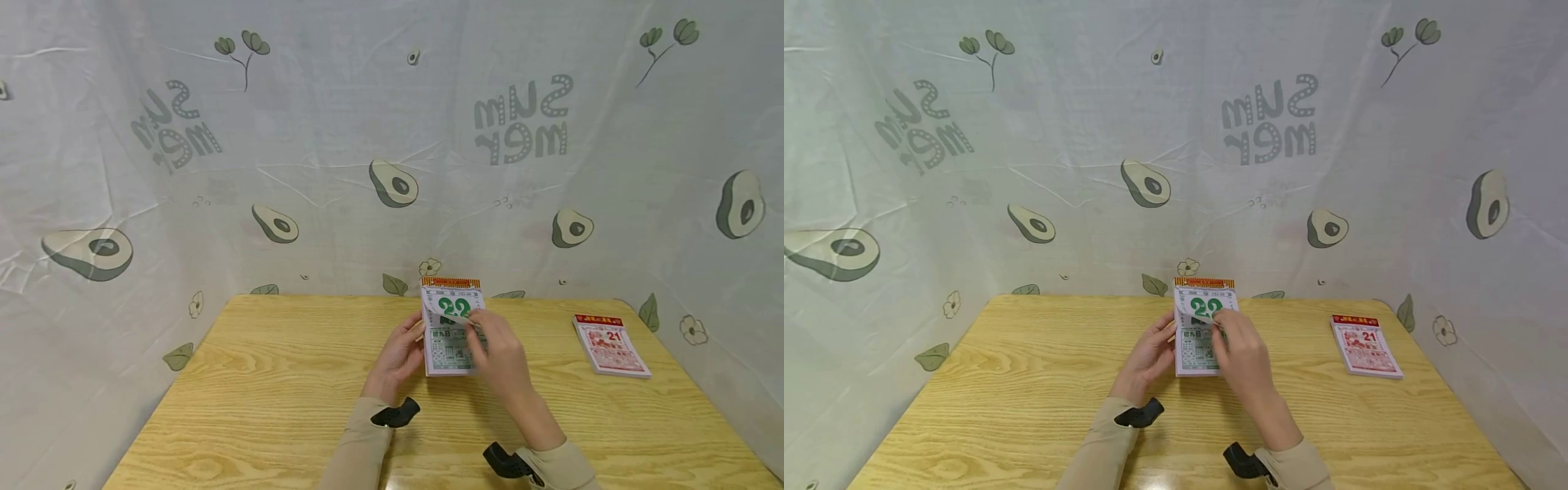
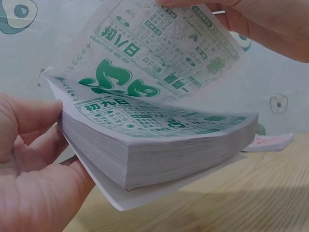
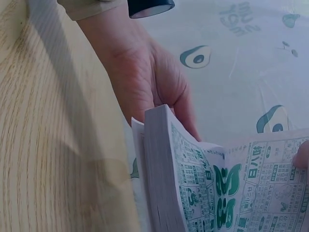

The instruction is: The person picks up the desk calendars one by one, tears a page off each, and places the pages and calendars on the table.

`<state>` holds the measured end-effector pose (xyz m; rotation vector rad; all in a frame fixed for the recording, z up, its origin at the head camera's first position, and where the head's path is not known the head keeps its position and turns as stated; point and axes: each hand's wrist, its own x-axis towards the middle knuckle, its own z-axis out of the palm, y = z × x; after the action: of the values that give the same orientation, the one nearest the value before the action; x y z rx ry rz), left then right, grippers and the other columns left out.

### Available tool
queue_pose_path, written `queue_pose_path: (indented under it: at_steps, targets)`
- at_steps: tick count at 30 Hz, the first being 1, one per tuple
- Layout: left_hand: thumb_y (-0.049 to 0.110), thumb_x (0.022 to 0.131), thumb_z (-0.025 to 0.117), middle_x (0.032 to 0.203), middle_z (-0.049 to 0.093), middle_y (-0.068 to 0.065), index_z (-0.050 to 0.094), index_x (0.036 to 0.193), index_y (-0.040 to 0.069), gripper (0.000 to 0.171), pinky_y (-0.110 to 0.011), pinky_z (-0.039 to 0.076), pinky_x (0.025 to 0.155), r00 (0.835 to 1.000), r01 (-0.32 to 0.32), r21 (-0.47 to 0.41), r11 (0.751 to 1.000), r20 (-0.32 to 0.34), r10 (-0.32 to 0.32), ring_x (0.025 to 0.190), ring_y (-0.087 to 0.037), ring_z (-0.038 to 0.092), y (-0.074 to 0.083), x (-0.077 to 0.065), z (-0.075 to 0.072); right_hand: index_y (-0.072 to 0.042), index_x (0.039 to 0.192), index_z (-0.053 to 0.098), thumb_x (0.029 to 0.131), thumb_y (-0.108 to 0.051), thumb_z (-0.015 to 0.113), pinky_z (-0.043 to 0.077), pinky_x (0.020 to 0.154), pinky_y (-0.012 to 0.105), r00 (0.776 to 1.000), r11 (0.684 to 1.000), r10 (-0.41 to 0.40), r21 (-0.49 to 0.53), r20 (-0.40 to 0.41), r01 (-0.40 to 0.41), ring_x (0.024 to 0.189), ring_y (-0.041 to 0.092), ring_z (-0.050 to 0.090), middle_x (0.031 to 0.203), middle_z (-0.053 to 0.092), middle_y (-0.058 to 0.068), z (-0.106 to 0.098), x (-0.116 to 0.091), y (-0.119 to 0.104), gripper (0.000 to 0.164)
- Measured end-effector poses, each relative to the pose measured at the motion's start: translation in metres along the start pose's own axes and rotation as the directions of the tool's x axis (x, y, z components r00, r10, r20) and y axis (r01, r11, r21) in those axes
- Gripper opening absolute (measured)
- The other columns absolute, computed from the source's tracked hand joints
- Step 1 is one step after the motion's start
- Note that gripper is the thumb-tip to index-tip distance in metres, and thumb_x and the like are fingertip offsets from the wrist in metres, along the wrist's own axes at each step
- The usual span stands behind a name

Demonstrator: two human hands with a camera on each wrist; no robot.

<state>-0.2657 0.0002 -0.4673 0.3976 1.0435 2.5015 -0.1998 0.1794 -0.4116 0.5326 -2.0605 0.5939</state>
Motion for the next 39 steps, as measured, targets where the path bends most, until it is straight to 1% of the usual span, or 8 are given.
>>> queue_pose_path:
  at_steps: [9, 12, 18, 24, 29, 33, 36, 39]
  targets:
    - [0.008, 0.104, 0.042, 0.121, 0.061, 0.002, 0.047, 0.136, 0.010, 0.033, -0.028, 0.047, 0.091, 1.000, 0.008, 0.028, 1.000, 0.010, -0.008, 0.109, -0.015, 0.053, 0.002, 0.001, -0.001, 0.003, 0.095, 0.065, 0.078, 0.006, 0.073, 0.056, 0.075, 0.042, 0.998, 0.999, -0.050, -0.018, -0.049, 0.049, 0.093, 0.032, 0.065, 0.099, 0.068, 0.018, -0.004, 0.014, 0.005, 0.019]
    - [0.008, 0.103, 0.042, 0.121, 0.062, 0.002, 0.047, 0.135, 0.009, 0.032, -0.028, 0.047, 0.090, 1.000, 0.011, 0.024, 1.000, -0.002, -0.011, 0.108, -0.016, 0.053, 0.002, 0.001, -0.001, 0.004, 0.096, 0.066, 0.078, 0.007, 0.074, 0.056, 0.072, 0.040, 0.995, 0.997, -0.074, -0.029, -0.070, 0.072, 0.091, 0.031, 0.065, 0.097, 0.067, 0.018, -0.004, 0.024, 0.009, 0.020]
    - [0.006, 0.103, 0.043, 0.118, 0.063, 0.001, 0.044, 0.138, 0.003, 0.036, -0.027, 0.049, 0.087, 1.000, 0.008, 0.037, 0.999, -0.025, -0.007, 0.105, -0.016, 0.054, 0.005, 0.002, 0.002, 0.003, 0.096, 0.066, 0.082, 0.005, 0.071, 0.054, 0.075, 0.040, 0.991, 0.993, -0.112, -0.031, -0.079, 0.109, 0.092, 0.032, 0.061, 0.097, 0.066, 0.018, -0.005, 0.048, 0.016, 0.015]
    - [0.004, 0.102, 0.042, 0.116, 0.063, 0.001, 0.035, 0.144, -0.003, 0.042, -0.026, 0.050, 0.085, 0.999, 0.008, 0.063, 0.998, -0.035, -0.005, 0.103, -0.015, 0.055, 0.006, 0.001, 0.005, 0.001, 0.096, 0.066, 0.086, 0.000, 0.068, 0.052, 0.078, 0.043, 0.990, 0.991, -0.129, -0.042, -0.050, 0.127, 0.092, 0.032, 0.060, 0.096, 0.066, 0.017, -0.006, 0.065, 0.017, 0.010]
    - [0.003, 0.102, 0.041, 0.112, 0.064, 0.002, 0.039, 0.139, -0.003, 0.038, -0.025, 0.051, 0.081, 0.998, -0.006, 0.064, 0.998, -0.066, 0.010, 0.098, -0.014, 0.057, 0.003, 0.003, 0.004, 0.003, 0.095, 0.066, 0.088, 0.001, 0.065, 0.052, 0.079, 0.044, 0.989, 0.989, -0.144, -0.048, -0.033, 0.143, 0.091, 0.034, 0.059, 0.095, 0.065, 0.018, -0.006, 0.077, 0.016, 0.007]
    - [0.002, 0.102, 0.041, 0.108, 0.065, 0.002, 0.045, 0.134, -0.002, 0.032, -0.025, 0.052, 0.078, 0.996, -0.024, 0.079, 0.997, -0.084, 0.030, 0.094, -0.013, 0.060, -0.003, 0.008, 0.001, 0.002, 0.094, 0.066, 0.089, 0.000, 0.065, 0.052, 0.079, 0.043, 0.991, 0.990, -0.130, -0.050, -0.020, 0.129, 0.092, 0.032, 0.059, 0.095, 0.065, 0.016, -0.005, 0.082, 0.015, 0.006]
    - [0.001, 0.101, 0.042, 0.108, 0.066, 0.001, 0.046, 0.132, -0.004, 0.032, -0.026, 0.054, 0.077, 0.996, -0.042, 0.087, 0.995, -0.077, 0.048, 0.093, -0.013, 0.063, -0.007, 0.010, 0.000, 0.001, 0.093, 0.065, 0.089, 0.000, 0.066, 0.052, 0.080, 0.043, 0.993, 0.991, -0.122, -0.056, 0.000, 0.122, 0.093, 0.031, 0.059, 0.096, 0.066, 0.016, -0.005, 0.085, 0.014, 0.005]
    - [-0.001, 0.100, 0.043, 0.113, 0.066, -0.003, 0.044, 0.135, -0.005, 0.035, -0.028, 0.056, 0.077, 0.996, -0.054, 0.093, 0.994, -0.072, 0.060, 0.095, -0.014, 0.064, -0.009, 0.011, 0.000, 0.001, 0.093, 0.065, 0.088, 0.000, 0.067, 0.052, 0.081, 0.043, 0.992, 0.991, -0.122, -0.061, 0.015, 0.122, 0.093, 0.033, 0.060, 0.097, 0.066, 0.017, -0.004, 0.086, 0.013, 0.005]
